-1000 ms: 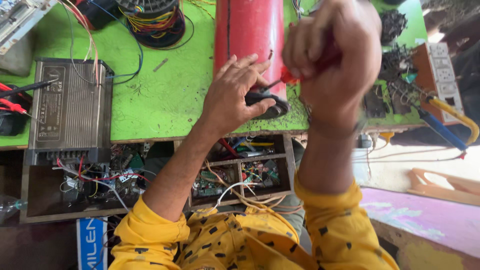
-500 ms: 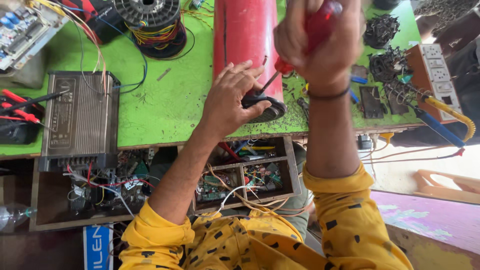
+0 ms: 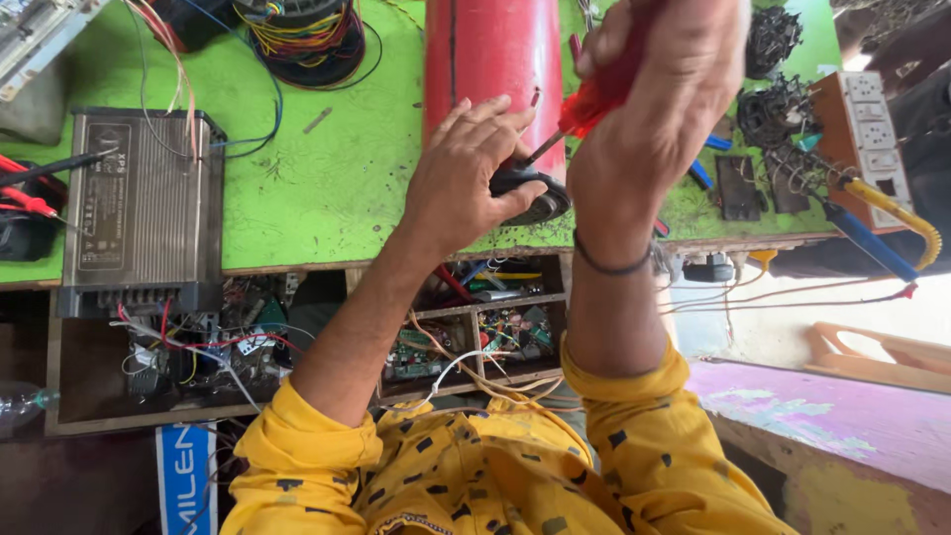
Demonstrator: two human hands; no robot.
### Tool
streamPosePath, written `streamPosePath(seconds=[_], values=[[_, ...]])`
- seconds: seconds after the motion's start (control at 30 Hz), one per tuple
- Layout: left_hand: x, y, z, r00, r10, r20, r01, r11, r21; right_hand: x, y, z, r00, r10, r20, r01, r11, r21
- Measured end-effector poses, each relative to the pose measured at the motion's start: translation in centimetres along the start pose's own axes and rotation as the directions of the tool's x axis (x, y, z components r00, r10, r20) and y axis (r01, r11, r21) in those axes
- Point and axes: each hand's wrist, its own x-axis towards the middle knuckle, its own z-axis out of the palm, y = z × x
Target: The person assembles a speaker by connecting wires to a circuit board, inserting the speaker into a red enclosure, and securing it with screws. They then strip and connect additional wires to the speaker terminals.
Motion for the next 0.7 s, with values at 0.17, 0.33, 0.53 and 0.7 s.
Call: streamPosePath(seconds=[0.17,0.33,0.53,0.7], values=[[-0.1,0.1,0.0,1.0,0.01,-0.001,-0.01,1.0,0.015,1.5,0.9,-2.2,0.931,0.065,0.359,-0.164,0.953,0.253],[-0.3,0.1,-0.3,1.0,0.007,-0.012,-0.007,1.0,-0.012,0.2,1.5,-2.4,0.997,-0.008,0.07,0.014,0.997,-0.079],[-0.1,0.0,-0.4,1.0,-0.002,0.001,0.002,1.0,0.016,0.8,1.7,-3.3,0.914,0.082,0.397,-0.163,0.971,0.175],[-0.2,-0.3,-0.2,1.0,-0.016,0.005,0.016,1.0,-0.007,0.5,1.8,-3.0,0.985,0.07,0.158,-0.041,0.983,-0.177]])
